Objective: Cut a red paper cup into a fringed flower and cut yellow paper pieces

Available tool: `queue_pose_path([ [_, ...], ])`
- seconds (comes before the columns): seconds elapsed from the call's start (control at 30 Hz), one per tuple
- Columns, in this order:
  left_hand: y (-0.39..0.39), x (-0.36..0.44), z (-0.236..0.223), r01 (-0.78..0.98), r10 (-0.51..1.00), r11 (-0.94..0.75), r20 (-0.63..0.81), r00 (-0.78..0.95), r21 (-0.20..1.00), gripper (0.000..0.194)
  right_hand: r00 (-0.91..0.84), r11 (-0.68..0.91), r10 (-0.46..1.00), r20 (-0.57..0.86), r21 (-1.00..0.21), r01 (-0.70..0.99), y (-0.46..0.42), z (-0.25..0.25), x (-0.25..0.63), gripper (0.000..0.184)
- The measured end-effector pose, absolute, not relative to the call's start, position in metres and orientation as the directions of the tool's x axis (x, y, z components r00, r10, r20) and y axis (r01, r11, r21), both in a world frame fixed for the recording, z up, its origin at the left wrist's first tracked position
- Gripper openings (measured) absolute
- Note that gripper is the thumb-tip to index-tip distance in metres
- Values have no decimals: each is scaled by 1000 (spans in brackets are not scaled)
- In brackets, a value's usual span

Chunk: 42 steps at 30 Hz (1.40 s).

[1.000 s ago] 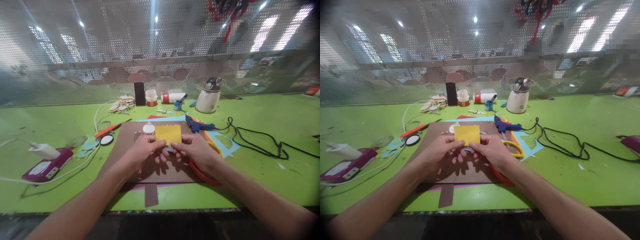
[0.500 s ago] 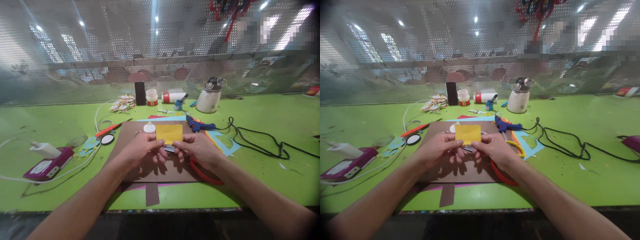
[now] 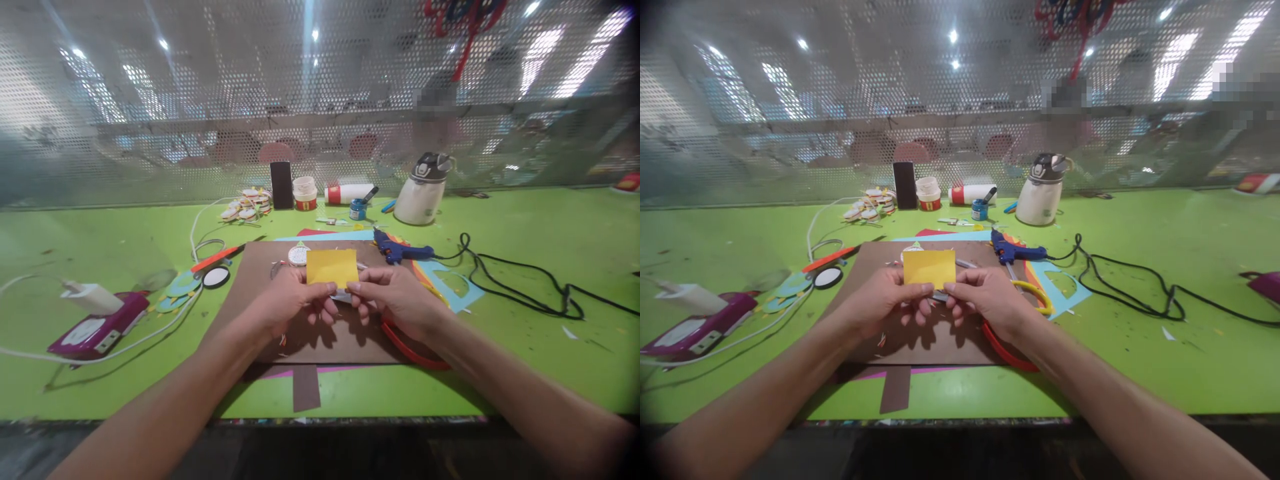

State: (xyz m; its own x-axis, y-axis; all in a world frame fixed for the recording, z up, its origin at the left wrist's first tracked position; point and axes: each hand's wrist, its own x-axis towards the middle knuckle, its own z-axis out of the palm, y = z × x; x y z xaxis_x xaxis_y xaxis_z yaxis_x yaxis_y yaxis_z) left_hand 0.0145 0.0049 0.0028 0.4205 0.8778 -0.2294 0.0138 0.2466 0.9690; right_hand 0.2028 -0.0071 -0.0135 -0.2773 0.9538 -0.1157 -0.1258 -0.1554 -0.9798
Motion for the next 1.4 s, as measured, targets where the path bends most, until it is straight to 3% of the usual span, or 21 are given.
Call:
queue_pose_path([
  [0.17, 9, 10, 2, -33, 881, 245, -208, 425, 969, 13, -242, -71, 969, -50, -994, -78, -3, -13, 210, 35],
  [0.3, 11, 6, 3, -143, 871, 280, -189, 453, 949, 8, -165, 141, 976, 139, -990, -5, -6, -6, 215, 24],
  [0.37, 11, 5, 4, -184, 856, 305, -184, 483, 935, 10, -182, 267, 949, 256, -963, 41, -9, -4, 215, 39],
  [0.43, 9, 5, 5, -211, 840, 316, -169, 515, 925, 16, -218, 376, 911, 350, -922, 91, -13, -4, 212, 43],
  [0.57, 7, 8, 3, -226, 805, 349, -168, 570, 909, 21, -212, 536, 842, 497, -817, 213, -20, -6, 204, 21],
  [0.8, 3, 7, 3, -184, 741, 325, -129, 659, 928, 21, -195, 624, 779, 596, -707, 333, -23, -5, 206, 17],
  [1.0, 5, 5, 7, -212, 712, 368, -128, 690, 905, 60, -190, 653, 752, 632, -671, 352, -25, -7, 207, 18],
  [1.1, 6, 4, 8, -227, 706, 350, -97, 702, 909, 67, -192, 663, 742, 643, -659, 354, -26, -7, 207, 19],
  [1.3, 1, 4, 9, -201, 746, 269, -72, 662, 942, 29, -226, 676, 732, 643, -640, 366, -26, -8, 208, 20],
  [1.4, 0, 5, 8, -176, 762, 244, -77, 643, 954, 22, -233, 672, 735, 637, -640, 372, -26, -8, 208, 16],
])
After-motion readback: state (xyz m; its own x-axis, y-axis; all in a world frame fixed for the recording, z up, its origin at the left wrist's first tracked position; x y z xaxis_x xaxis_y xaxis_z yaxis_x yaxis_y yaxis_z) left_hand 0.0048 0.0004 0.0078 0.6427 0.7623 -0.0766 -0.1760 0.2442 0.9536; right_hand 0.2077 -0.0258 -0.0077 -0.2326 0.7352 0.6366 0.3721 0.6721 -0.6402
